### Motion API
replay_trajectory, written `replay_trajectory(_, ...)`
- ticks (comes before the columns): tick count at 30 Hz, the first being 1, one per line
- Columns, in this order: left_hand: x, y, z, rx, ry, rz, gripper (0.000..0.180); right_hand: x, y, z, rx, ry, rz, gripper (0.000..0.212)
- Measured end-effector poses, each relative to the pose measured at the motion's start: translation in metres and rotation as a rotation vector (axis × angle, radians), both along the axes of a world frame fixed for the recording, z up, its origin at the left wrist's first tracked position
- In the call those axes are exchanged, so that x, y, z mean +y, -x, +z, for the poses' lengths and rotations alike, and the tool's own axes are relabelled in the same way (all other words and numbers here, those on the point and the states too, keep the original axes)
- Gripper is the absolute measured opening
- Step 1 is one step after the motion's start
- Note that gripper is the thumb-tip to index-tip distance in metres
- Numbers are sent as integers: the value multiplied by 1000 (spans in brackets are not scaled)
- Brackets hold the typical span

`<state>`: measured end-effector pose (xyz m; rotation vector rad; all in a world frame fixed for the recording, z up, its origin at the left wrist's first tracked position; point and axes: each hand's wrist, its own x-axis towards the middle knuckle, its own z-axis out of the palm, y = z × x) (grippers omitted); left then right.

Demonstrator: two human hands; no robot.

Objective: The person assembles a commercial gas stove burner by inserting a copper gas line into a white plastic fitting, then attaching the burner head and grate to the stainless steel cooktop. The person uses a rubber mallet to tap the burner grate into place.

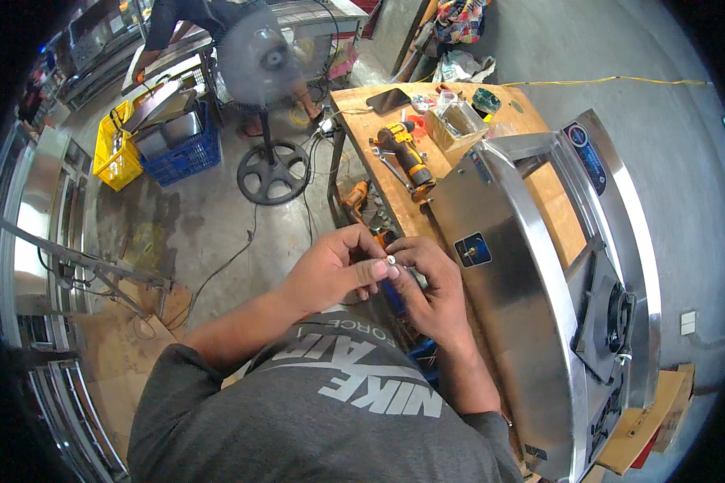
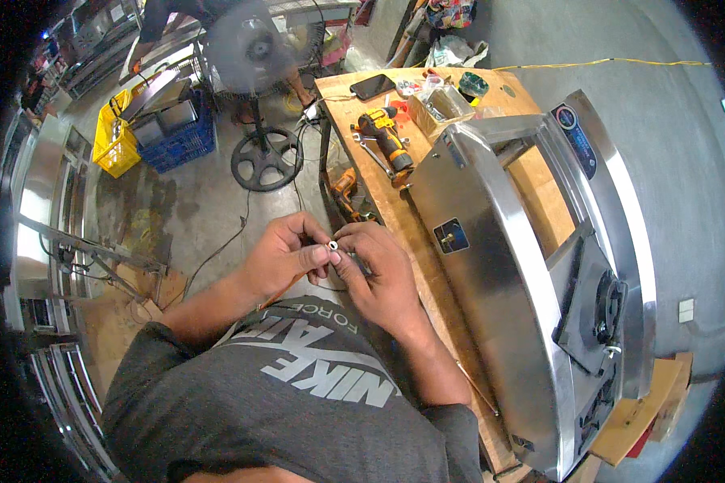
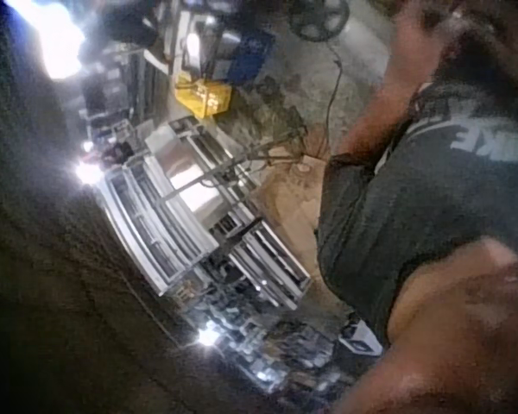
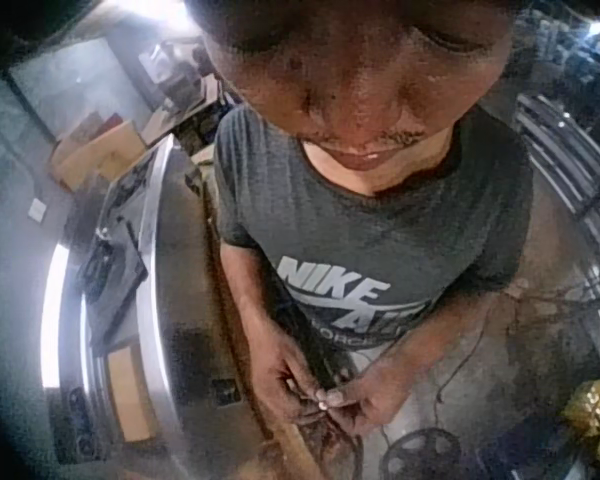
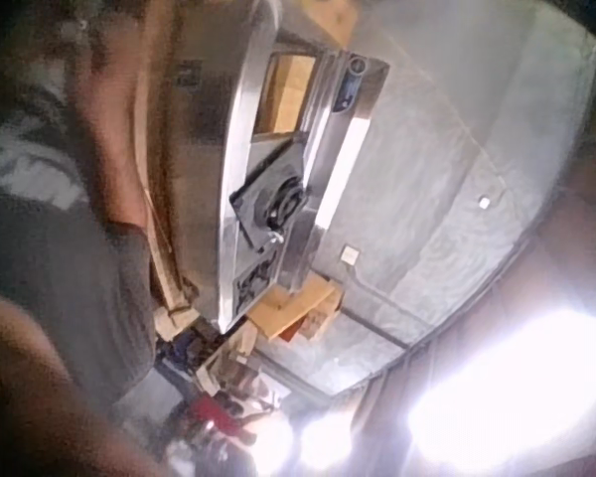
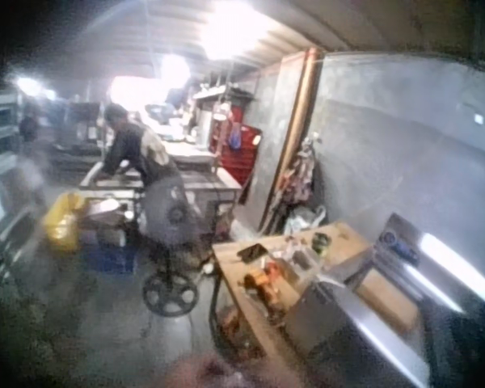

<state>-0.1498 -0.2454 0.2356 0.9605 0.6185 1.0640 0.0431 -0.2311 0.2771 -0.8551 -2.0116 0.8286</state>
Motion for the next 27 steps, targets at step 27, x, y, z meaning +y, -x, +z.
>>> replay_trajectory(27, -26, -5, 3, 193, -422, 141, 16, -34, 3, -7, -220, -256, -229, 33)
